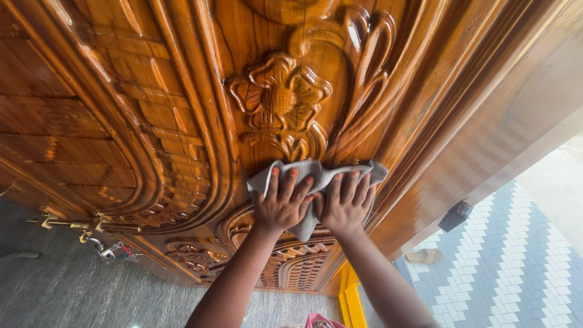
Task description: The person wipes a large wooden door with a cloth, moving systematically across the carved panels and flat surfaces. The hands work around the door handle and latch while maintaining continuous contact with the door surface.
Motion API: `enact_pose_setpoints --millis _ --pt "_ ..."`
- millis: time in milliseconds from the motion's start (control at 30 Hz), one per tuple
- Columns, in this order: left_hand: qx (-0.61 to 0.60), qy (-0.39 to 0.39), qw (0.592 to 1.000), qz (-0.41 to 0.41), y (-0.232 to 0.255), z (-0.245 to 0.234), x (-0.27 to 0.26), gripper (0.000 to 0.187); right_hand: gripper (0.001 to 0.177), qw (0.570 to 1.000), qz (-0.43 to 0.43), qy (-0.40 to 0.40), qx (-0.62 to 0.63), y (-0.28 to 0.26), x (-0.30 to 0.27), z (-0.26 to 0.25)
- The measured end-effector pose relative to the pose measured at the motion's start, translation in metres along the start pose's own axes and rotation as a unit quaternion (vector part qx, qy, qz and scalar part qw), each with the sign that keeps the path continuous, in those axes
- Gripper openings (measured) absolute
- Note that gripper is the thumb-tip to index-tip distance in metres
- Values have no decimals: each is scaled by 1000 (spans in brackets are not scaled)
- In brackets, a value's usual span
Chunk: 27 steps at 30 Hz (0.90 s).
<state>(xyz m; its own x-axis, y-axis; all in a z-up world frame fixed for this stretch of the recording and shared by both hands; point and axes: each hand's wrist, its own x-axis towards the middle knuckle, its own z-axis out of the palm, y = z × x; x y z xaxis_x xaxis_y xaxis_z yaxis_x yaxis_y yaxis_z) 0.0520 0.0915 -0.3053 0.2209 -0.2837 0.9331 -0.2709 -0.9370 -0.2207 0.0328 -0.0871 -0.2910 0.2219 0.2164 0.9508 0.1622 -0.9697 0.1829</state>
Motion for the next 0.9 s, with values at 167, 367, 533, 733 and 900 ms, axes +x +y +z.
enact_pose_setpoints --millis 167,367,533,733,900 --pt "29 -2 1000 9 5 12 -56 58 71 999 -27 -13 14 -13 -51 15" --pt "-3 -46 998 41 2 26 -113 62 69 998 -48 -9 44 -32 -94 20" --pt "7 -62 998 32 -1 29 -160 64 78 996 -66 -62 28 -48 -121 12" --pt "-12 -101 993 54 -13 18 -197 63 75 992 -45 -87 79 -69 -123 5" --pt "-3 -86 994 75 -23 19 -185 63 70 986 -19 -138 96 -77 -121 4"
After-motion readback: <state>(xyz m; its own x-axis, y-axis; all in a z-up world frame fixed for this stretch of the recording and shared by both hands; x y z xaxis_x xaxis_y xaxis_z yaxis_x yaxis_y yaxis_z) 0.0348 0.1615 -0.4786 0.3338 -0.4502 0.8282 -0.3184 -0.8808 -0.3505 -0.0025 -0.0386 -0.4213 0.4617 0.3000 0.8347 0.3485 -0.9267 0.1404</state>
